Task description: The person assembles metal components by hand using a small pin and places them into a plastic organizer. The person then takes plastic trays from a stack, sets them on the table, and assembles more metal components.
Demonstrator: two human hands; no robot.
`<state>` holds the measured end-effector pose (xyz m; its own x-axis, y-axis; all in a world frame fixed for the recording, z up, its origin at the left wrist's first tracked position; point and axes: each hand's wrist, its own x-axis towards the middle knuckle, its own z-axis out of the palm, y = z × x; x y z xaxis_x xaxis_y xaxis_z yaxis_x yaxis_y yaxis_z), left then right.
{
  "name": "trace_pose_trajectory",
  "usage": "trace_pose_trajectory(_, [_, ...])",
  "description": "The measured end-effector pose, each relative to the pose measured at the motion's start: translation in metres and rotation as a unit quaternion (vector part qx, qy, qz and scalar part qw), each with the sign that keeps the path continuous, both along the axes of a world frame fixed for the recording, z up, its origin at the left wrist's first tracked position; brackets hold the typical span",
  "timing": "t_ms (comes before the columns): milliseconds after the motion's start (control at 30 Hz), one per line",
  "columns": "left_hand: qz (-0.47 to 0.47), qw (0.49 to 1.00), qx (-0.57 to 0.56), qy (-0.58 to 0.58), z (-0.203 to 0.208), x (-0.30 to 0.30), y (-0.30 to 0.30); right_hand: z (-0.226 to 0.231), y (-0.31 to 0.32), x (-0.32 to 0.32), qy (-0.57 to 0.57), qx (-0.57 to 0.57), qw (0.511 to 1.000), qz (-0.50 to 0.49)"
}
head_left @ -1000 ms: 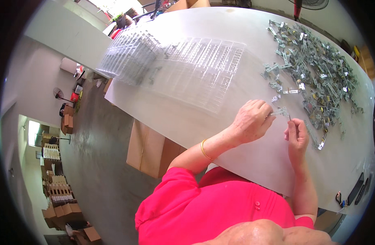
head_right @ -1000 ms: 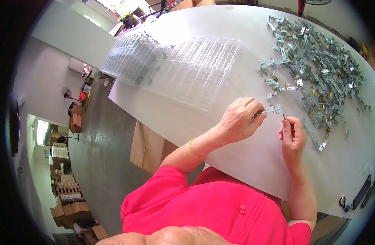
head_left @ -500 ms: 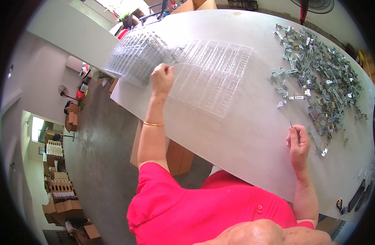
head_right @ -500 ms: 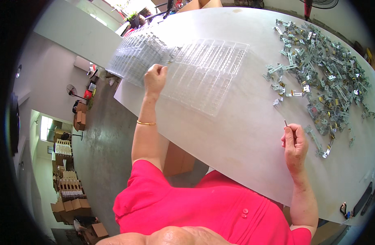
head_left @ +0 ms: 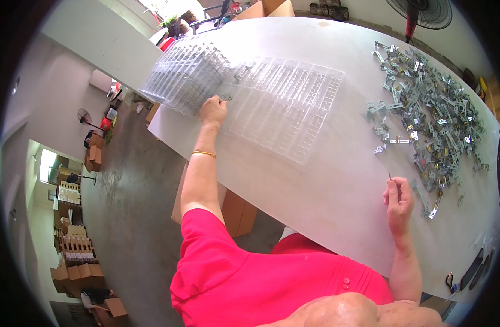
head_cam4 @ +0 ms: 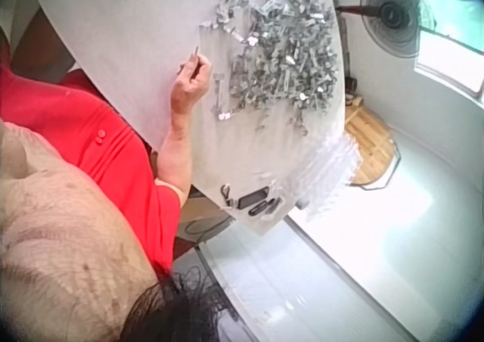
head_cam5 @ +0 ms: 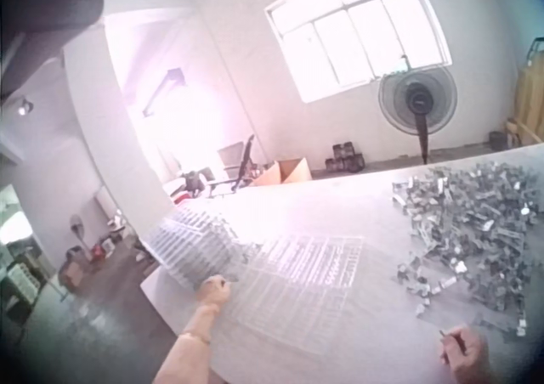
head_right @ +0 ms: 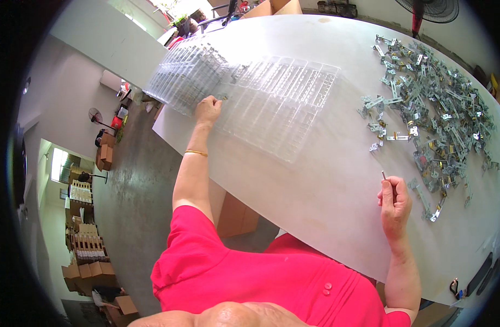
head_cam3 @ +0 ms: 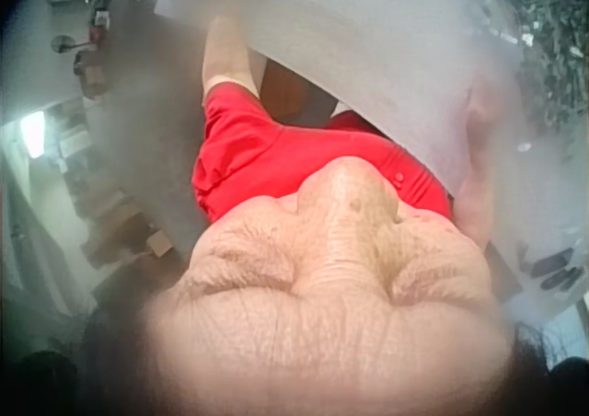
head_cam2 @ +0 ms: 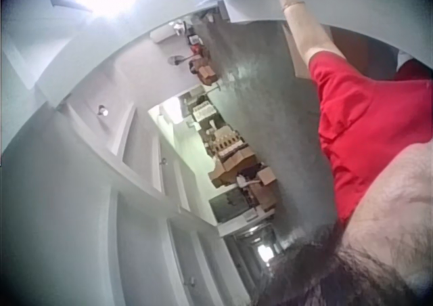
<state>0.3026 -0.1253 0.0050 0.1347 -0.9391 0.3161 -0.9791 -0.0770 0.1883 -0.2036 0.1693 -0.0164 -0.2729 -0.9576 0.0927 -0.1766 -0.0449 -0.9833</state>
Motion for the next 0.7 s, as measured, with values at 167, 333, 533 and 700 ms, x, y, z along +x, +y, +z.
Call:
trace_pose_trajectory(167, [0.016, 1.000, -0.013, -0.014, -0.001, -0.003, -0.002, -0.002, 0.000, 0.001, -0.011, -0.001, 1.000, -0.005])
trace_pose_trajectory(333, [0.031, 0.999, 0.031, -0.030, 0.011, -0.024, 0.002, -0.008, -0.001, -0.002, -0.006, -0.002, 1.000, -0.003])
trace_pose_trajectory(533, [0.031, 0.998, -0.034, -0.041, 0.005, 0.003, -0.003, -0.007, 0.001, -0.002, -0.012, 0.003, 1.000, -0.006])
trace_pose_trajectory(700, [0.038, 0.999, -0.010, -0.009, 0.002, 0.023, -0.002, -0.009, 0.000, -0.001, -0.001, 0.003, 1.000, -0.015])
